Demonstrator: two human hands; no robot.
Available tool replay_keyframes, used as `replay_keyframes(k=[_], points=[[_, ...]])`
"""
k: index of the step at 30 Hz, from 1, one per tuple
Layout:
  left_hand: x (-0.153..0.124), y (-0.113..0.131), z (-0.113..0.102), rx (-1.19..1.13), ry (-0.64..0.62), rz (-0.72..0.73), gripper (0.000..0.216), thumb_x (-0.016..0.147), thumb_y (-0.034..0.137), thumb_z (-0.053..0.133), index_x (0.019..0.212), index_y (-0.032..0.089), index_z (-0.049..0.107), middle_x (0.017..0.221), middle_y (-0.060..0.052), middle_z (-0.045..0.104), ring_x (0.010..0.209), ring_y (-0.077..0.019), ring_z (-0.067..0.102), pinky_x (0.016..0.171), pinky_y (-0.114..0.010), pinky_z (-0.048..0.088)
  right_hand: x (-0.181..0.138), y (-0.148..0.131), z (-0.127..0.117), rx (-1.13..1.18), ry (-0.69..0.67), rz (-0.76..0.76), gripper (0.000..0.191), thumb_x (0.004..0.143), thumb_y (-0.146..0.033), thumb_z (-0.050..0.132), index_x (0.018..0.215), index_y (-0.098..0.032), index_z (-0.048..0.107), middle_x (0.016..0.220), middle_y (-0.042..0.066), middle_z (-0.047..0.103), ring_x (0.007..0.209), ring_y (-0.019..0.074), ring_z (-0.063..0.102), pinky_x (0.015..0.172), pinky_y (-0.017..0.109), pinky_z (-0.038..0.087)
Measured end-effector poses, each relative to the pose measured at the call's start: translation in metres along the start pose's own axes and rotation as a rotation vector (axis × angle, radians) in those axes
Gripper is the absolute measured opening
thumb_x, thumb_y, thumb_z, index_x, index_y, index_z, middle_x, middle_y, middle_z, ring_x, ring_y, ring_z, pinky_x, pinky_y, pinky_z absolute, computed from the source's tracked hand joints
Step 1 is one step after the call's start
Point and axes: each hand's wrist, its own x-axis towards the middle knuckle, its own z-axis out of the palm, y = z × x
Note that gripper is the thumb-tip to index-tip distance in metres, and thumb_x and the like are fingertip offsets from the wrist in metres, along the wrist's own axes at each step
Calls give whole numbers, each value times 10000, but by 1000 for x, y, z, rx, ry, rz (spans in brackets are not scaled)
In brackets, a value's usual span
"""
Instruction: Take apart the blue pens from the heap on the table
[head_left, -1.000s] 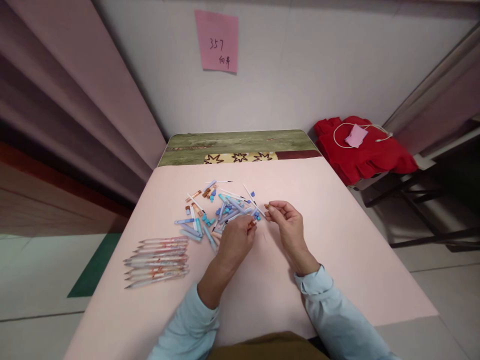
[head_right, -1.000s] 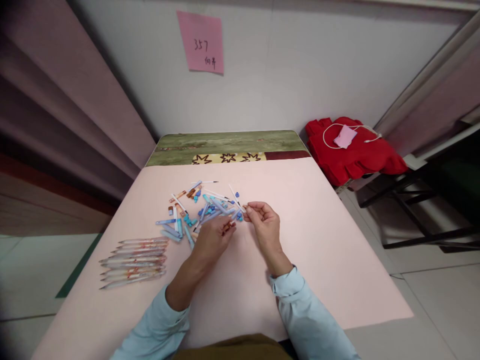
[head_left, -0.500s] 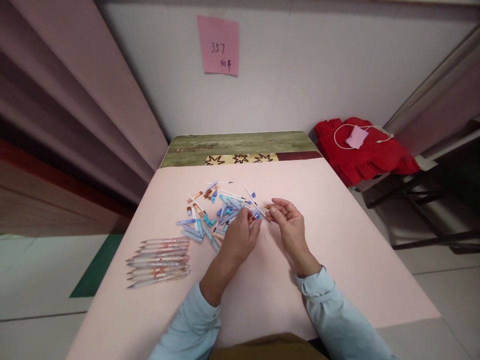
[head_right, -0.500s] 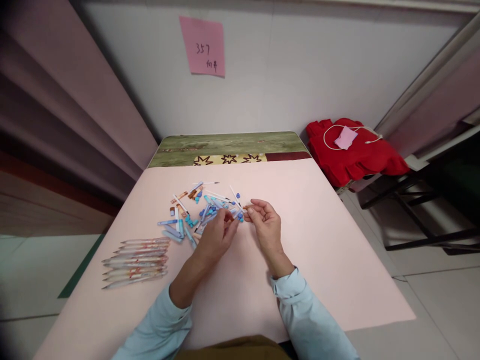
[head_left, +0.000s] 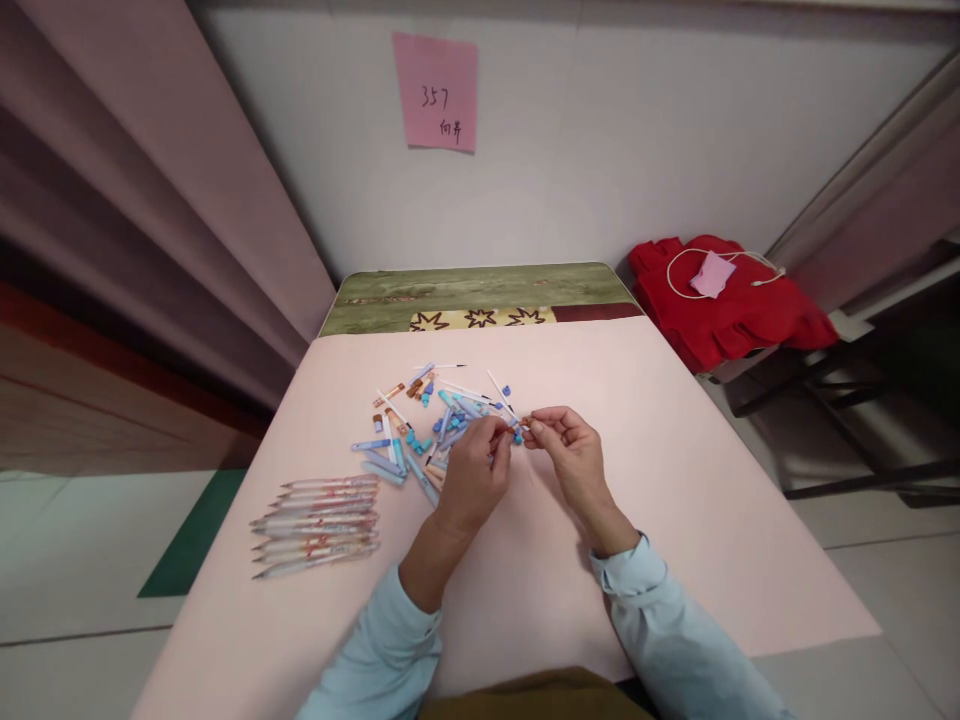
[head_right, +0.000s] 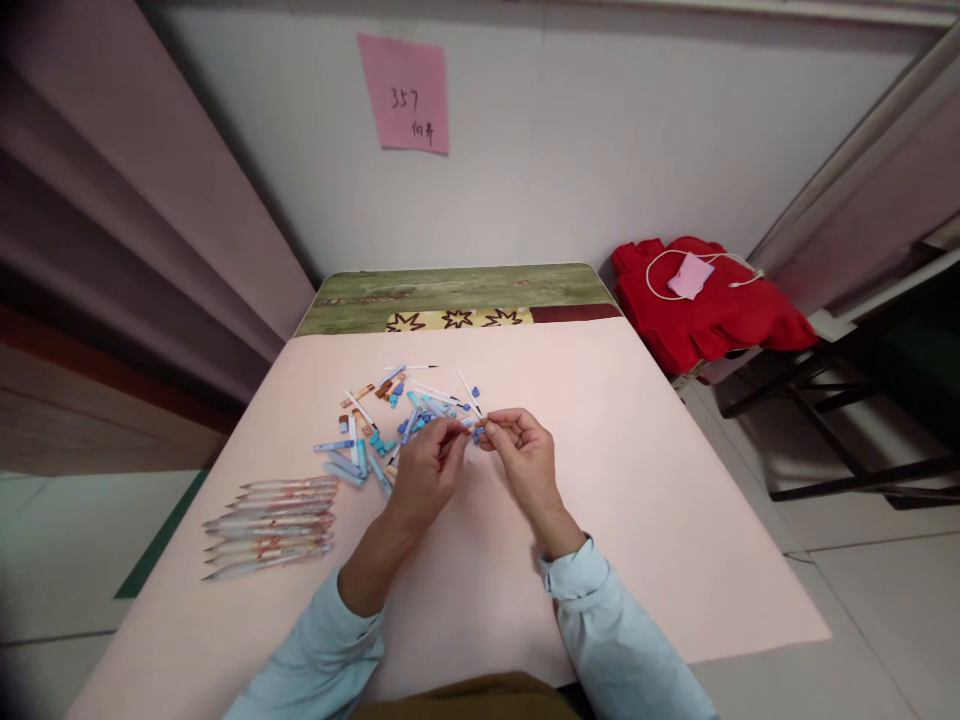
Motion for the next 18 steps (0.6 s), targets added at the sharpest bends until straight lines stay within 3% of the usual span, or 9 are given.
replay_keyframes(k=[18], points=[[-1,1,-1,36,18,66,88,905,149,511,935,200,576,867,-46,634,819,-181,603,747,-294,467,-1,-3,0,-28,14,-34,249,749,-383,775,887,-196,688,804,30,732,695,150,676,685,312,576]])
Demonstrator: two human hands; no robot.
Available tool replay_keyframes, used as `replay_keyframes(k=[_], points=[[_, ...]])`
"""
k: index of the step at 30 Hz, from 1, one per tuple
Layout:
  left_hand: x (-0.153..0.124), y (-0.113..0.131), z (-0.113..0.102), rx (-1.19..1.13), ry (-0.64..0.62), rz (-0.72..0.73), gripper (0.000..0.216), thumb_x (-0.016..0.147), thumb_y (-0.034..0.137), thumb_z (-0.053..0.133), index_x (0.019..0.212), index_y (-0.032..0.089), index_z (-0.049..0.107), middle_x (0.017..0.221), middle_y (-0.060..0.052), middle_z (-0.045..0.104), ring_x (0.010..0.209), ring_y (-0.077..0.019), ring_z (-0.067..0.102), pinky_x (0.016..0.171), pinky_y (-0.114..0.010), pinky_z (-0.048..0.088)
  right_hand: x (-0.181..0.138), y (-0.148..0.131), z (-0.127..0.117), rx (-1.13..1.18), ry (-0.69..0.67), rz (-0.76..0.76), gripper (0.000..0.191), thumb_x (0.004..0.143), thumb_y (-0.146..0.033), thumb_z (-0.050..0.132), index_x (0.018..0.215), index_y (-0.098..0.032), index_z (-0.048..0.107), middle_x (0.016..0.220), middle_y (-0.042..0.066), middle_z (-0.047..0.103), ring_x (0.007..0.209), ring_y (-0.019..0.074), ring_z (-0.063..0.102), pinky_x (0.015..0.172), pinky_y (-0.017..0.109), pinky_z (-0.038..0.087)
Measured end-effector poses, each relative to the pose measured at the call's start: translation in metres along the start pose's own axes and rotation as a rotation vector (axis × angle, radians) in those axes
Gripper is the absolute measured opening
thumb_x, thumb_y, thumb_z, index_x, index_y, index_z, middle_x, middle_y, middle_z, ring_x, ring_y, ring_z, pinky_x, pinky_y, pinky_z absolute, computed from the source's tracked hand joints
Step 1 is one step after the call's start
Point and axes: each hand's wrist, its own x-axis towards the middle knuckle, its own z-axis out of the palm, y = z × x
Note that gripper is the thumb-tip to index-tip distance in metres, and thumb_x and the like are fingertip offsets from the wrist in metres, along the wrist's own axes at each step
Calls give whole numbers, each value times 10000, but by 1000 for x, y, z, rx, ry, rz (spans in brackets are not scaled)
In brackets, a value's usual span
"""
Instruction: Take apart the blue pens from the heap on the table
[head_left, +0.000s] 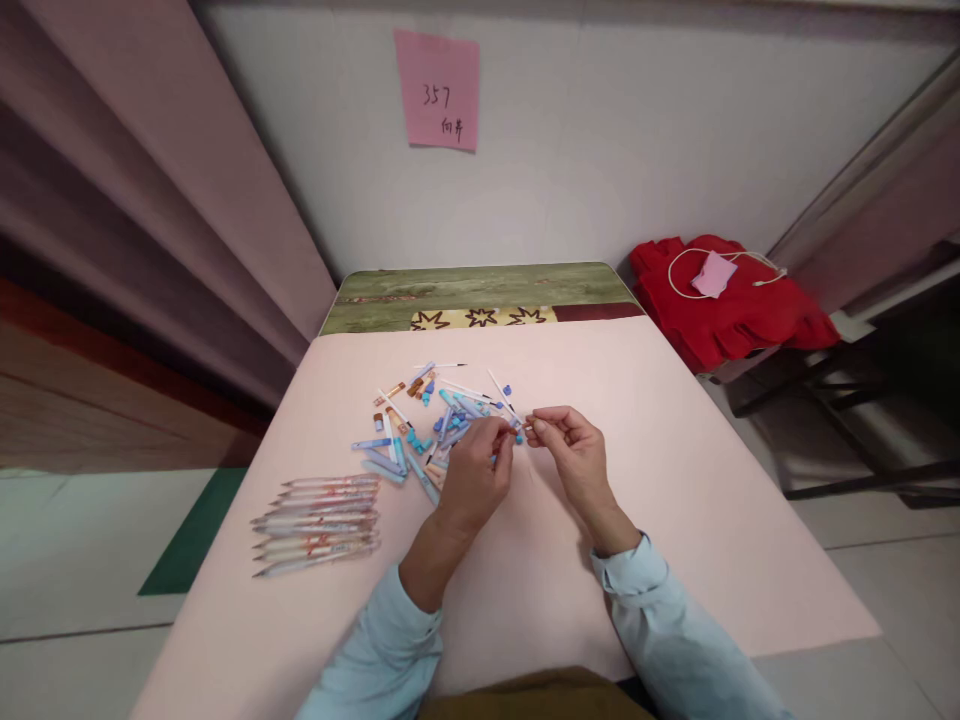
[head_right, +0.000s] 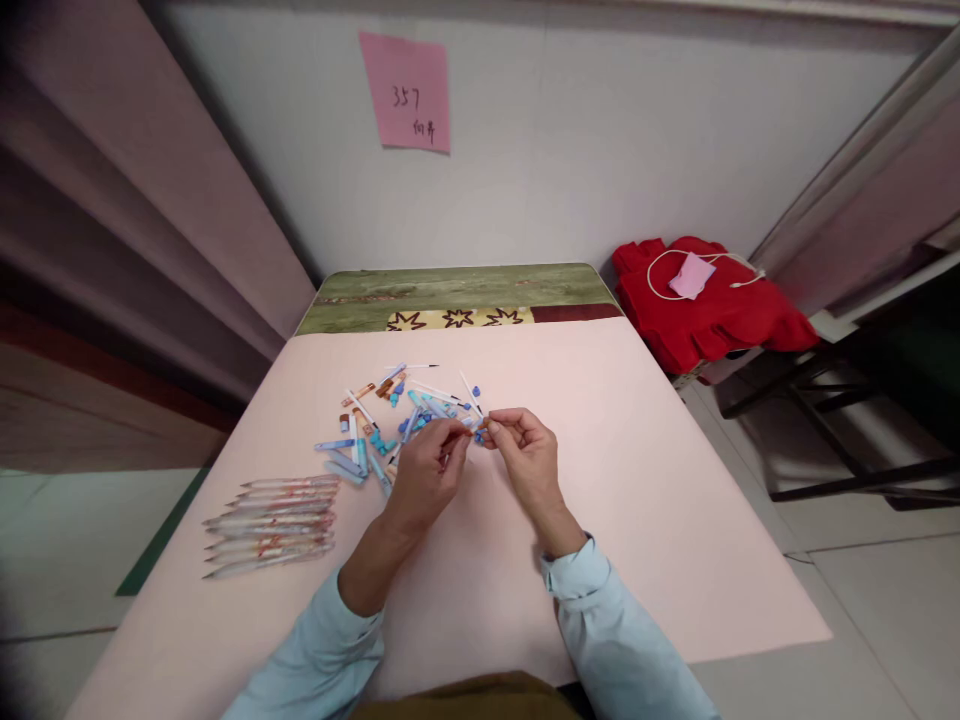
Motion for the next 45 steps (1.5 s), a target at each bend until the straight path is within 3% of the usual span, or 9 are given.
replay_keyframes(k=[10,17,27,39,45], points=[[0,0,2,-9,-3,31,90,897,136,524,926,201,578,861,-48,636,815,-182,603,718,-291,463,1,0,0,-21,-45,43,260,727,-386,783,869,-191,687,745,13,713,647,141,654,659,301,561],[-1,-3,2,4,1,52,81,903,133,522,918,190,577,858,-52,627,804,-177,590,722,-289,459,2,2,-3,-17,-109,104,299,720,-389,789,920,-187,697,814,32,729,691,146,668,673,293,557],[-4,-4,2,11,-6,104,76,914,145,516,911,187,579,824,-43,614,774,-172,576,700,-288,455,1,1,-6,-78,-182,131,266,710,-399,803,839,-179,726,721,21,720,635,132,647,652,274,545],[-4,2,1,-9,23,86,75,908,138,512,923,195,558,843,-46,605,800,-179,571,721,-297,462,0,2,-7,-98,-92,51,261,737,-383,790,897,-187,728,729,24,719,640,142,647,652,292,551],[-4,4,3,-162,21,-52,69,893,173,547,942,196,589,880,-49,630,821,-170,592,736,-293,474,-4,1,-2,-71,-49,-6,260,757,-370,776,923,-199,674,747,14,708,624,142,644,620,290,550]])
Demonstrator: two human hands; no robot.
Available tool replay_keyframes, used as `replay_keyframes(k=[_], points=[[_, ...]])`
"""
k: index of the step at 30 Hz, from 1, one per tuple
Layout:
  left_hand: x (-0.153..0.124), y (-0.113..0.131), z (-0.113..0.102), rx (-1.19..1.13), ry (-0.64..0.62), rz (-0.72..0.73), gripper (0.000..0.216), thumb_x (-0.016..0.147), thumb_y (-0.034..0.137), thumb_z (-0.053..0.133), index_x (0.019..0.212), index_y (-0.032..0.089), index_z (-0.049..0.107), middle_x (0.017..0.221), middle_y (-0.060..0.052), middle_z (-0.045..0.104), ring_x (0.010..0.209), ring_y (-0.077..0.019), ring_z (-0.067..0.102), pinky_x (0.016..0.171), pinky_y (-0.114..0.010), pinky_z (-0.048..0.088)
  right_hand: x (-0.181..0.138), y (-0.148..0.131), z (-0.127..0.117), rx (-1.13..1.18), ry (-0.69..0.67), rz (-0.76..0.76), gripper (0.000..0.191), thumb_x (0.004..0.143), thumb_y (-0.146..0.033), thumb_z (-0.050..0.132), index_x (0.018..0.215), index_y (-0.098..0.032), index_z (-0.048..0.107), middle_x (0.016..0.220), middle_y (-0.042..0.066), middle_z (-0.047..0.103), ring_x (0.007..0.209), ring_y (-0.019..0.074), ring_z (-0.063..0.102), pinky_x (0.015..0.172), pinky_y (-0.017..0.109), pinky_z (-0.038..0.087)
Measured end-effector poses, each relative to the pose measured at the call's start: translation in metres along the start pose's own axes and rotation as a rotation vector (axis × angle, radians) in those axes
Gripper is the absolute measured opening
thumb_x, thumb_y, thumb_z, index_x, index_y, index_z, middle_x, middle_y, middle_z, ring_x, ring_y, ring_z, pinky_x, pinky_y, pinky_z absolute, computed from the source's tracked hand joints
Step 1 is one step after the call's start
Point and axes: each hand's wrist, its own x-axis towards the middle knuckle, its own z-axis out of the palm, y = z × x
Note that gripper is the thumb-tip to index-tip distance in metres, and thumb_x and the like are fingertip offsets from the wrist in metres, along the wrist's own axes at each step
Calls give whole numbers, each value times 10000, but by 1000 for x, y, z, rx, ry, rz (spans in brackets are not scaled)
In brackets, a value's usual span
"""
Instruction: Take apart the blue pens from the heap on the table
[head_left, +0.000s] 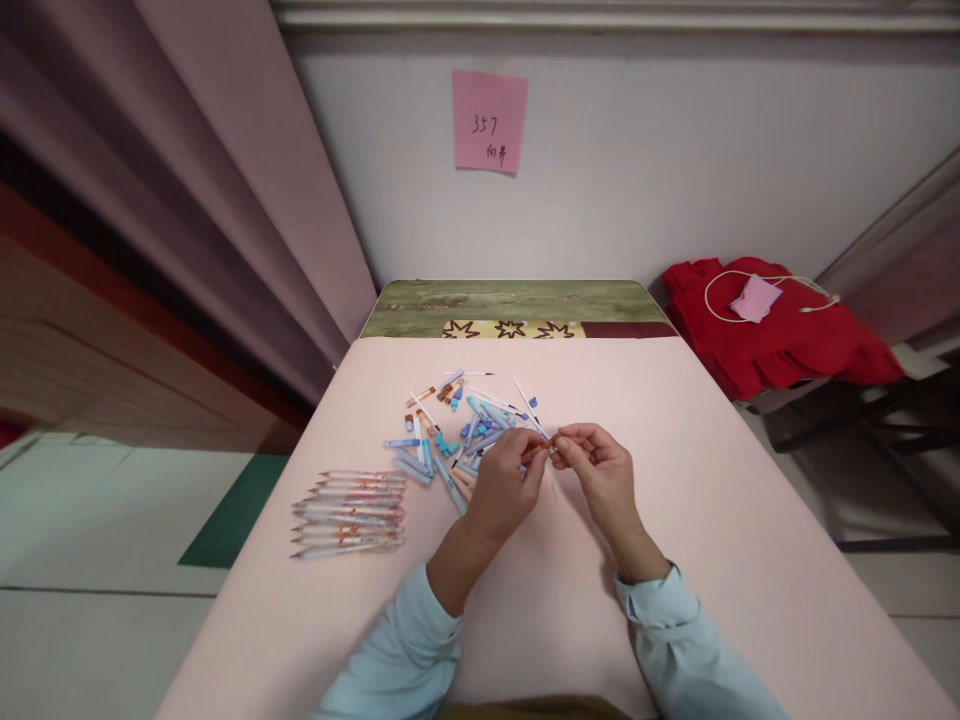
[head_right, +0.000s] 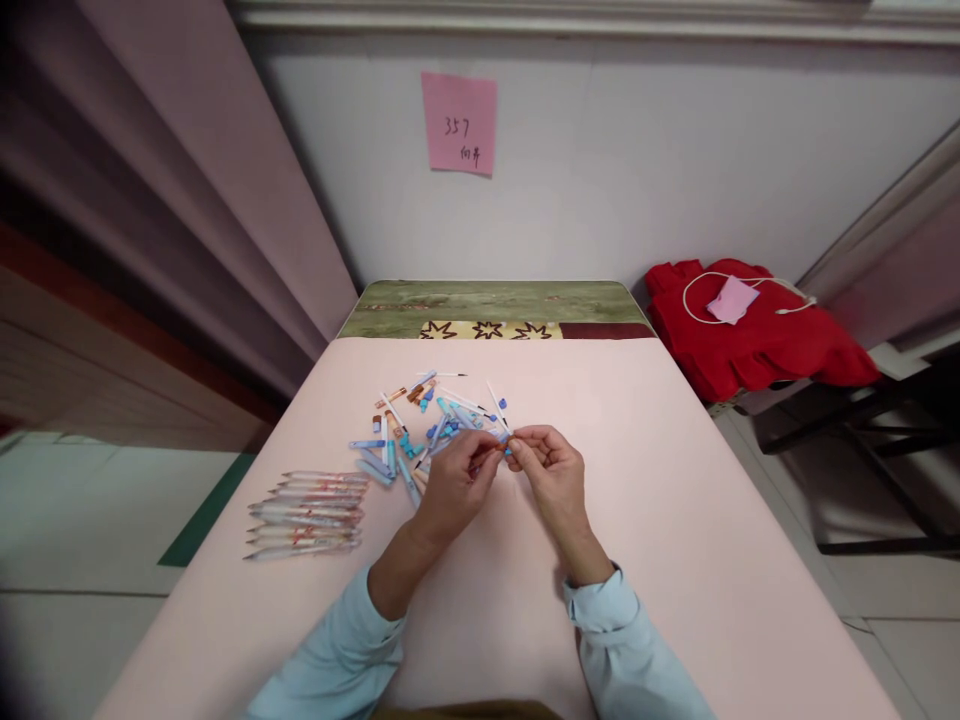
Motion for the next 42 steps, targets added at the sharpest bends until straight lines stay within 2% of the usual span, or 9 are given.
replay_keyframes(k=[9,17,20,22,25,28,30,36,42], points=[[1,-1,2,-618,-142,-299,433,890,278,567,1321,246,548,830,-9,568,654,-106,529,588,-226,441,-4,-4,-4,-216,15,-221,227,921,-351,587,1038,-214,727,871,54,718,655,160,631,650,338,552],[-3,-3,13,-794,-151,-377,417,871,323,610,1279,239,599,800,-4,549,595,-89,509,509,-211,414,-9,3,-2,-508,126,-418,257,881,-285,647,1128,-255,712,953,56,728,778,184,681,717,329,562],[-2,0,14,-882,-119,-412,406,852,306,635,1248,226,606,809,-10,573,602,-89,517,508,-206,396,-9,6,-2,-436,191,-358,300,859,-331,671,1139,-224,684,901,53,727,727,182,681,688,328,570],[0,1,14,-964,-55,-444,420,837,289,650,1247,217,595,810,-14,590,590,-83,507,512,-206,387,-9,6,-1,-378,176,-271,226,860,-372,666,1003,-199,694,783,36,709,633,162,652,608,296,548],[5,2,10,-1058,85,-515,444,817,283,669,1245,222,568,801,-8,605,579,-79,501,533,-211,399,-11,7,2,-326,-41,-97,253,868,-425,646,769,-192,645,640,8,653,524,124,573,509,246,476],[9,0,7,-1096,239,-550,462,795,278,688,1232,246,544,806,5,605,603,-81,518,566,-213,428,-14,12,8,-250,-269,68,268,802,-447,714,808,-200,610,622,-18,636,515,115,556,486,225,440],[10,-2,7,-1085,317,-554,467,789,277,685,1229,260,529,817,8,605,612,-84,526,575,-215,441,-16,16,13,-218,-328,140,324,729,-436,782,857,-207,591,631,-32,635,521,117,562,484,220,434],[11,-8,4,-1001,352,-566,436,771,268,680,1181,253,532,838,6,628,615,-91,562,574,-216,469,-19,20,21,-170,-359,154,325,716,-408,793,850,-209,574,662,-28,636,531,117,569,495,227,438],[17,-18,-7,-924,487,-549,244,792,382,689,884,191,569,761,12,637,618,-108,612,582,-237,514,-24,18,25,-193,-418,154,251,802,-381,694,935,-218,557,597,-52,597,455,97,482,451,214,354]])
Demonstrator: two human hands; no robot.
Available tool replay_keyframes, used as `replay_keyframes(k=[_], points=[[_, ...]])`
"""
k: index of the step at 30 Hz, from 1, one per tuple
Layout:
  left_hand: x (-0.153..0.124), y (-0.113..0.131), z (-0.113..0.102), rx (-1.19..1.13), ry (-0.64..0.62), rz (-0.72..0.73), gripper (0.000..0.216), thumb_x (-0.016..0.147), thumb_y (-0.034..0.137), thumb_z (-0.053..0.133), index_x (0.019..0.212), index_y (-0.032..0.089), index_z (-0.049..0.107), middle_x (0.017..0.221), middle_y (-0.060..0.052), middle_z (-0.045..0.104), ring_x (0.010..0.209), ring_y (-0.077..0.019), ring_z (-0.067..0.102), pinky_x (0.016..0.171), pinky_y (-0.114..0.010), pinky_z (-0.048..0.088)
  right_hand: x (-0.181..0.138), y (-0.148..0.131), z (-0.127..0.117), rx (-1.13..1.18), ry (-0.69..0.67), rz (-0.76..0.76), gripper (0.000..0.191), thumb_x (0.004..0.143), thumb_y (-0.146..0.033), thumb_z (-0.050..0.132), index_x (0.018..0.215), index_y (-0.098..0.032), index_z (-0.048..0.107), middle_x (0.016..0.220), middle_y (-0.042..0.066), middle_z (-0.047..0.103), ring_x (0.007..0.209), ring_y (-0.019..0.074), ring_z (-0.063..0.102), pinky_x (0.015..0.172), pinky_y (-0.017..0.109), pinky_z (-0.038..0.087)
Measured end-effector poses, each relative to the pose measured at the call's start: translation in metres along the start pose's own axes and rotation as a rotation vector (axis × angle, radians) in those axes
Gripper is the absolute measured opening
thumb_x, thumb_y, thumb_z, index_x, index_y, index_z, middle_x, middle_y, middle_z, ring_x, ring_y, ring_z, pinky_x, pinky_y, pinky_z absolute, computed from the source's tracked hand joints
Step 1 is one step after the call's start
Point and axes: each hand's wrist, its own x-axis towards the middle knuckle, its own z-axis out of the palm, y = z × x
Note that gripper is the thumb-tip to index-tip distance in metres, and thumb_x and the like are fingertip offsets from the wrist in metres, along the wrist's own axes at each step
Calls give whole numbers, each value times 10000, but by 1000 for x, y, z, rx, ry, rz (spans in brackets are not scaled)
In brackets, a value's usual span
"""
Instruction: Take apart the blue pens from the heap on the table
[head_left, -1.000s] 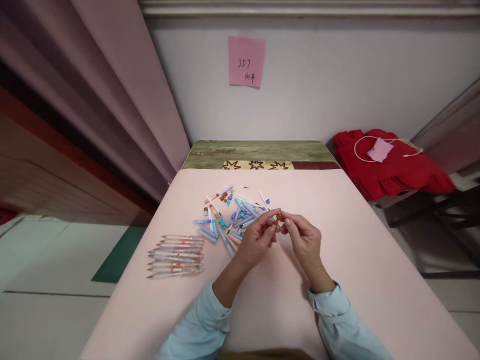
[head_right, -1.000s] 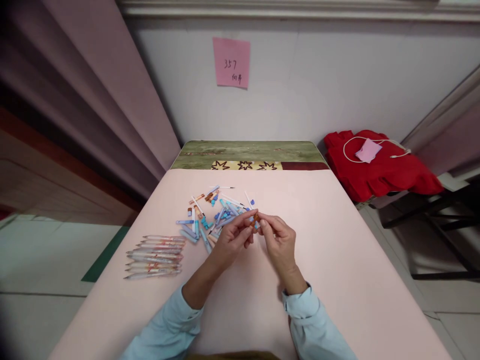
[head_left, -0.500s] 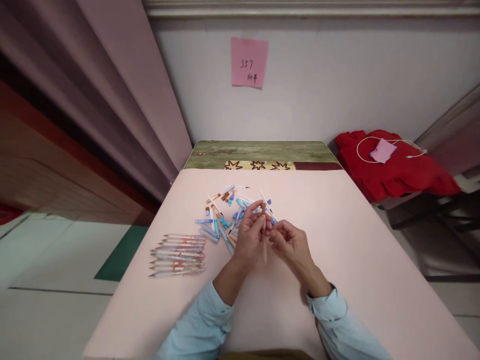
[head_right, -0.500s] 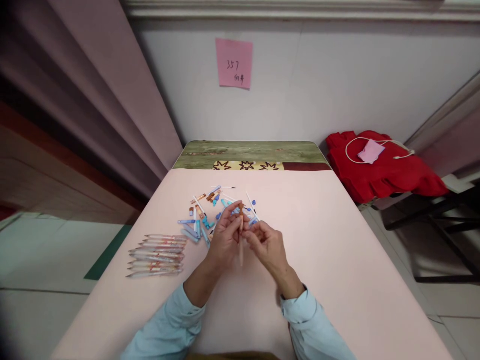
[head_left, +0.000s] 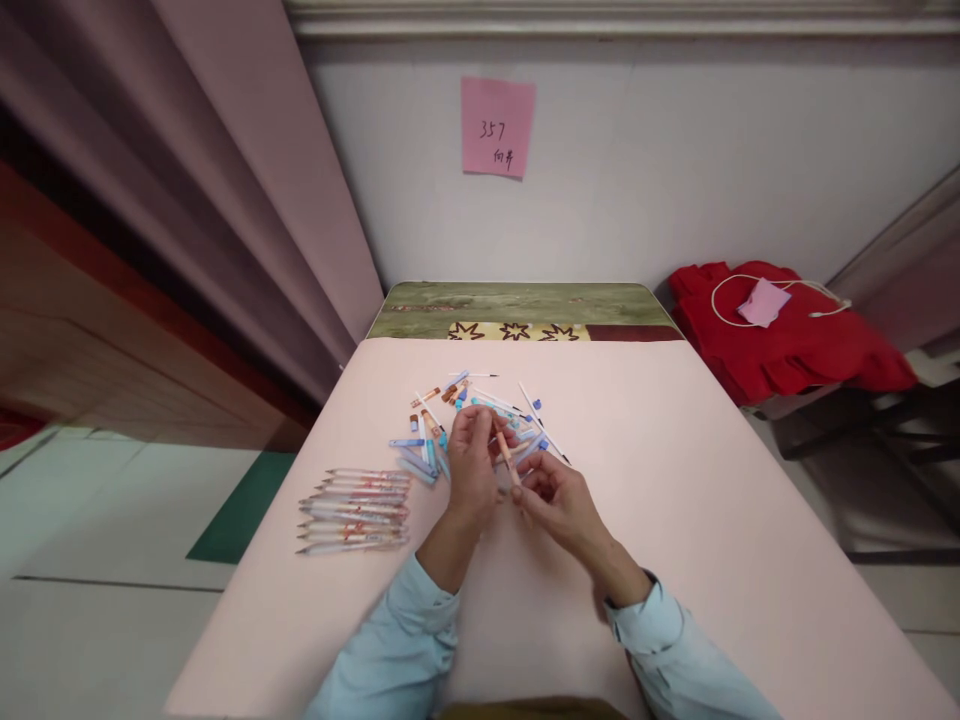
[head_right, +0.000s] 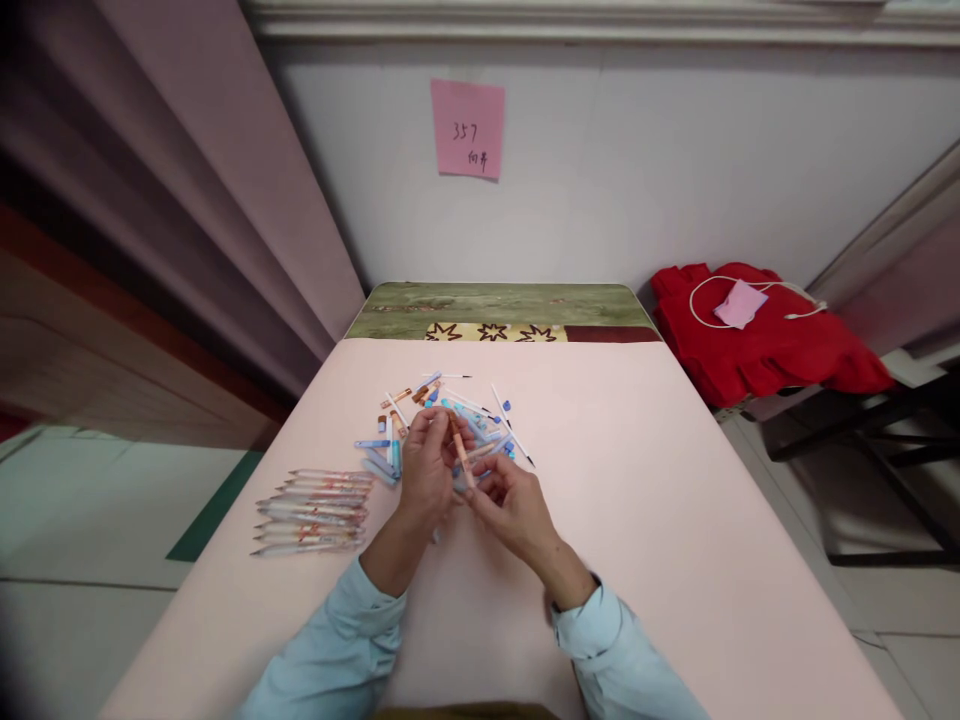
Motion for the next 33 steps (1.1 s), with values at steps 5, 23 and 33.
replay_keyframes(k=[5,23,33], points=[[8,4,-6,-25,60,-26,301,719,400,760,761,165,576,688,11,649,541,-92,590,531,-212,487,-3,2,7,-105,37,-76,198,834,-361,632,949,-213,567,588,-50,588,465,96,458,461,210,340],[-8,3,4,-129,-68,-175,252,752,356,744,771,174,571,720,-1,678,613,-117,624,644,-265,526,-9,1,15,-316,258,-216,139,885,-339,597,965,-225,603,519,-73,495,443,103,433,477,228,348],[-8,20,3,21,-218,18,224,842,374,668,943,182,615,767,-32,706,631,-128,622,619,-258,520,-5,3,12,-377,169,-231,97,865,-314,631,884,-230,588,716,-10,695,553,123,612,538,212,445]])
